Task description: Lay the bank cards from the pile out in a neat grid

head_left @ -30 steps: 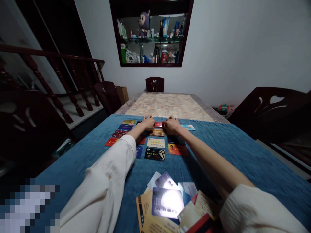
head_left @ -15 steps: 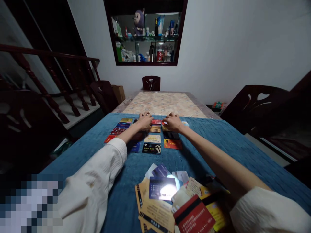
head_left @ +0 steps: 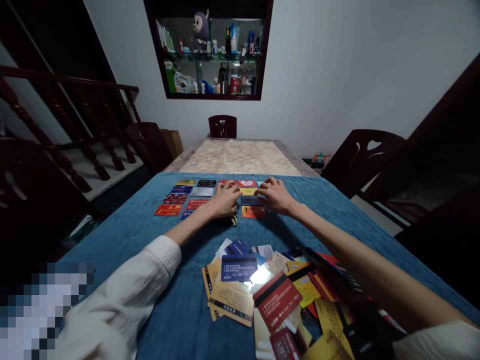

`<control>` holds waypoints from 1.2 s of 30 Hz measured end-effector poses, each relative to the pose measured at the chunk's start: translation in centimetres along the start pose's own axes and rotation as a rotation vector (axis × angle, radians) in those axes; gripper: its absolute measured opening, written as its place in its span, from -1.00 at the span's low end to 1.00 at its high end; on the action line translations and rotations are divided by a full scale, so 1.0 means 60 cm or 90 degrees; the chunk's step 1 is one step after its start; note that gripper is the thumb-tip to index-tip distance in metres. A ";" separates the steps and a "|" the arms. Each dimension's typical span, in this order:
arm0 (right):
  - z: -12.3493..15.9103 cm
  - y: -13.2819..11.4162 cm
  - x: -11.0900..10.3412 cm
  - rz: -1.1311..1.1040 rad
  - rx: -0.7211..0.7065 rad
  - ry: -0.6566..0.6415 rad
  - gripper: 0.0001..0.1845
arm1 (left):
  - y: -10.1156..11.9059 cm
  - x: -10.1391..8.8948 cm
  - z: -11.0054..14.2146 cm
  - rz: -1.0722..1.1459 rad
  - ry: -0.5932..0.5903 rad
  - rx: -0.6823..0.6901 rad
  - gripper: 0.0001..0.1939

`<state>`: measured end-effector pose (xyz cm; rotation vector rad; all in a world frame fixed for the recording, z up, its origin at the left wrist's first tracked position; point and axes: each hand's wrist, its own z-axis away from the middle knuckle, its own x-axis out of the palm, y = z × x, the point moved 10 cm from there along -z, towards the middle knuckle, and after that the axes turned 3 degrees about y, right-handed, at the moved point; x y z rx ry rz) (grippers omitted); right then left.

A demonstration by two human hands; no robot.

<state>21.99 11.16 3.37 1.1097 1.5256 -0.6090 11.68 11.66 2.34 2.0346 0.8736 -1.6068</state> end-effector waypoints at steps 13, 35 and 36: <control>0.173 0.052 -0.025 -0.025 0.008 0.047 -0.79 | 0.189 -0.007 0.010 0.048 -0.028 0.147 -0.66; 0.355 0.152 0.016 -0.054 0.209 -0.198 -0.72 | 0.332 0.008 -0.009 0.067 -0.083 0.251 -0.77; 0.356 0.151 0.017 -0.055 0.210 -0.204 -0.72 | 0.335 0.009 -0.009 0.068 -0.082 0.254 -0.77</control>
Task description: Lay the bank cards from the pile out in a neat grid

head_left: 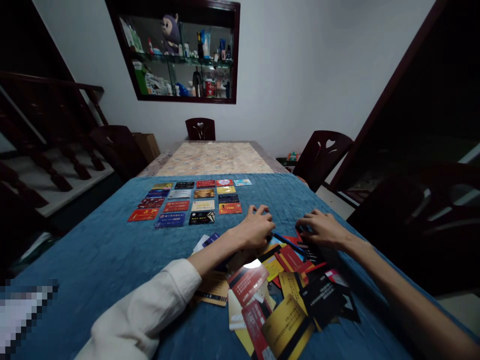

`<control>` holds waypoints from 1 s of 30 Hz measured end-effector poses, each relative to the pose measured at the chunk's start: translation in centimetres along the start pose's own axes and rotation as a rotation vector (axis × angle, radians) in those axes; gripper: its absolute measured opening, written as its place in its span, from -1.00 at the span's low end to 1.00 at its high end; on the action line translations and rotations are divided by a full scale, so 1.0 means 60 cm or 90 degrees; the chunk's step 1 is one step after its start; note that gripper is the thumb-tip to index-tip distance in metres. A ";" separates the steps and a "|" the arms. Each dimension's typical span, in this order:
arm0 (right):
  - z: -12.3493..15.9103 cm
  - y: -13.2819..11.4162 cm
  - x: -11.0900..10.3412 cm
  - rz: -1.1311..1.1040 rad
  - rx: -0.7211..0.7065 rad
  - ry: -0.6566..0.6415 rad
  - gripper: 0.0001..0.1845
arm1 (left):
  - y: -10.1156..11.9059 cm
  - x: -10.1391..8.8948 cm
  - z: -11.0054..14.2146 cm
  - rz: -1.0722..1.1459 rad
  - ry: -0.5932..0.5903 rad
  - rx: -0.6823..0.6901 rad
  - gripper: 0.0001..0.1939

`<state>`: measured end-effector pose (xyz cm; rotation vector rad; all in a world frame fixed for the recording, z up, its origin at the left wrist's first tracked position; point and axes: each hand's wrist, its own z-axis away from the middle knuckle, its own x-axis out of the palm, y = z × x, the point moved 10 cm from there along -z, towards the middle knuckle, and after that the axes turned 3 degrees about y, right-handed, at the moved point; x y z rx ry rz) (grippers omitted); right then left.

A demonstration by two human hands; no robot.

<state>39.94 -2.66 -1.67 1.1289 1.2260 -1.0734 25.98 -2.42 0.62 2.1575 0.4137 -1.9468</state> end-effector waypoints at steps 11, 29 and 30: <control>0.004 -0.019 0.001 -0.012 0.014 -0.039 -0.78 | 0.008 0.013 -0.001 0.037 0.012 -0.001 -0.84; -0.001 -0.075 -0.014 -0.149 -0.103 0.041 -0.78 | 0.008 0.034 -0.015 0.152 0.001 -0.053 -0.88; -0.001 -0.081 -0.015 -0.162 -0.114 0.045 -0.77 | 0.003 0.034 -0.015 0.159 0.006 -0.065 -0.88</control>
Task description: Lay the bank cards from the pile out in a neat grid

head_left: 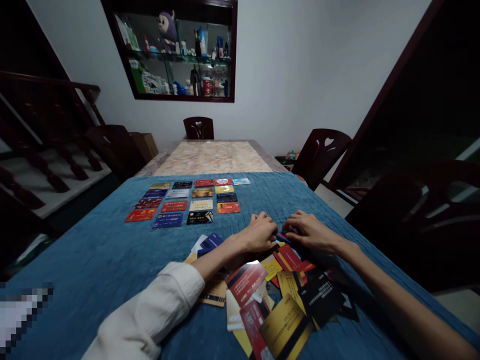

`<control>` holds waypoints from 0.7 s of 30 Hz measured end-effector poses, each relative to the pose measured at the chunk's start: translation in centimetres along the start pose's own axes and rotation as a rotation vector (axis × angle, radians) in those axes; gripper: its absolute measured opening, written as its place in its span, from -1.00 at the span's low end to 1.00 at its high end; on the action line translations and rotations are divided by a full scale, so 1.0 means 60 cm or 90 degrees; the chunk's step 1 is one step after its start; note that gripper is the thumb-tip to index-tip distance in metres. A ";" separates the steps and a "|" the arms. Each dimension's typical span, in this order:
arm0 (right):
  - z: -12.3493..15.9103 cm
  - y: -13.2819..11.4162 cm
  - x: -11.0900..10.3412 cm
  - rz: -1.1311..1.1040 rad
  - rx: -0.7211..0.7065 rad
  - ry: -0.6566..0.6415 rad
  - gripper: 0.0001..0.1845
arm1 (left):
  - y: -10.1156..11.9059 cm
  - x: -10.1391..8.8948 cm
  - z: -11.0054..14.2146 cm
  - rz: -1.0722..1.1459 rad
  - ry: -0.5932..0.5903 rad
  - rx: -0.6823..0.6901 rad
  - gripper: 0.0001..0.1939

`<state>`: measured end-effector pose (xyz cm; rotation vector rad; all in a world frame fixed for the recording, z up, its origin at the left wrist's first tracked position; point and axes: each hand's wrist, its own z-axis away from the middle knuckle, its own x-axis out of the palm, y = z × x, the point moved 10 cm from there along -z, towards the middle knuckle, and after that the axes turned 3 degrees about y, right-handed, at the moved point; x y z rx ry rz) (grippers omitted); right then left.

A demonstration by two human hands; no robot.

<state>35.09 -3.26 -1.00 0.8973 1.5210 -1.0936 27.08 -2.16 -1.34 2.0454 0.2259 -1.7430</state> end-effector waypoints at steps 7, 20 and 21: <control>-0.008 -0.023 0.004 -0.057 -0.030 0.014 -0.70 | -0.035 -0.014 0.002 0.034 0.049 -0.067 -0.88; -0.038 -0.009 -0.012 -0.201 0.051 0.041 -0.65 | -0.085 -0.046 0.010 0.071 0.119 -0.143 -0.85; -0.039 -0.010 -0.012 -0.203 0.051 0.043 -0.65 | -0.086 -0.048 0.011 0.072 0.120 -0.145 -0.85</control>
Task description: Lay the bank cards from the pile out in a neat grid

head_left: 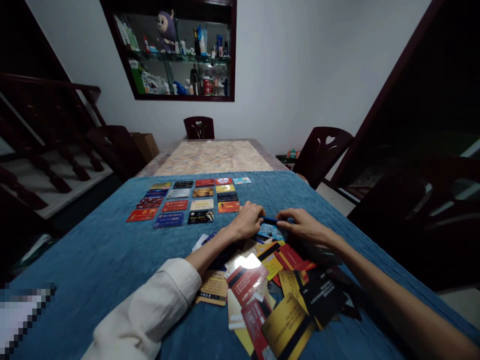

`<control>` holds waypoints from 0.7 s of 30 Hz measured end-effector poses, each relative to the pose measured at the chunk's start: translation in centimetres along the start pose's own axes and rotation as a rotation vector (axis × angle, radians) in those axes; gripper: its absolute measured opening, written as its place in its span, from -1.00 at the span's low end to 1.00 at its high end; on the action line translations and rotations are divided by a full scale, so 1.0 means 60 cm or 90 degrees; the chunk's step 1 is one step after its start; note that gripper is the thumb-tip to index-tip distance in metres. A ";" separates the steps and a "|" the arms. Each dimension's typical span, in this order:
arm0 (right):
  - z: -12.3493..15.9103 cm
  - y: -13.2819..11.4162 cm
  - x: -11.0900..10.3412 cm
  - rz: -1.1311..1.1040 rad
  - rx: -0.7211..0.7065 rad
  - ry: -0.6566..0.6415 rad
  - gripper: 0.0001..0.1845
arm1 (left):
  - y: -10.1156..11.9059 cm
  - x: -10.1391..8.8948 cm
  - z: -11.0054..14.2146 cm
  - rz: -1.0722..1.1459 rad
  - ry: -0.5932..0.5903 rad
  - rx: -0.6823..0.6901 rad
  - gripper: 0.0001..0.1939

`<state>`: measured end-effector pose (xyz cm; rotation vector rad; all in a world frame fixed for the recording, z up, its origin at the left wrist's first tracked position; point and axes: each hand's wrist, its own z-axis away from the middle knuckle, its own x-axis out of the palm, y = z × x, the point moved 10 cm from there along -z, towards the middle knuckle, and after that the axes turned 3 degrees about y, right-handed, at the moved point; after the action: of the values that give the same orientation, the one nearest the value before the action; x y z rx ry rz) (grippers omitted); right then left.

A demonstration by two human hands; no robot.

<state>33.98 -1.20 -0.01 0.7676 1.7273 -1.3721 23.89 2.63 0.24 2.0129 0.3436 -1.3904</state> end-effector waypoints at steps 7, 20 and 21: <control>-0.004 -0.009 -0.015 0.025 -0.032 0.080 -0.67 | 0.002 -0.027 0.001 0.001 0.045 0.032 -0.79; 0.010 -0.044 0.006 0.046 -0.111 -0.016 -0.78 | 0.031 -0.040 0.058 -0.067 -0.026 0.251 -0.85; 0.010 -0.042 0.011 0.056 -0.105 -0.030 -0.73 | 0.031 -0.037 0.063 -0.061 -0.040 0.264 -0.85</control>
<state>31.65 -2.39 0.59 0.7040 1.7249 -1.1639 21.27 -0.86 2.09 2.2986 0.1315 -1.6905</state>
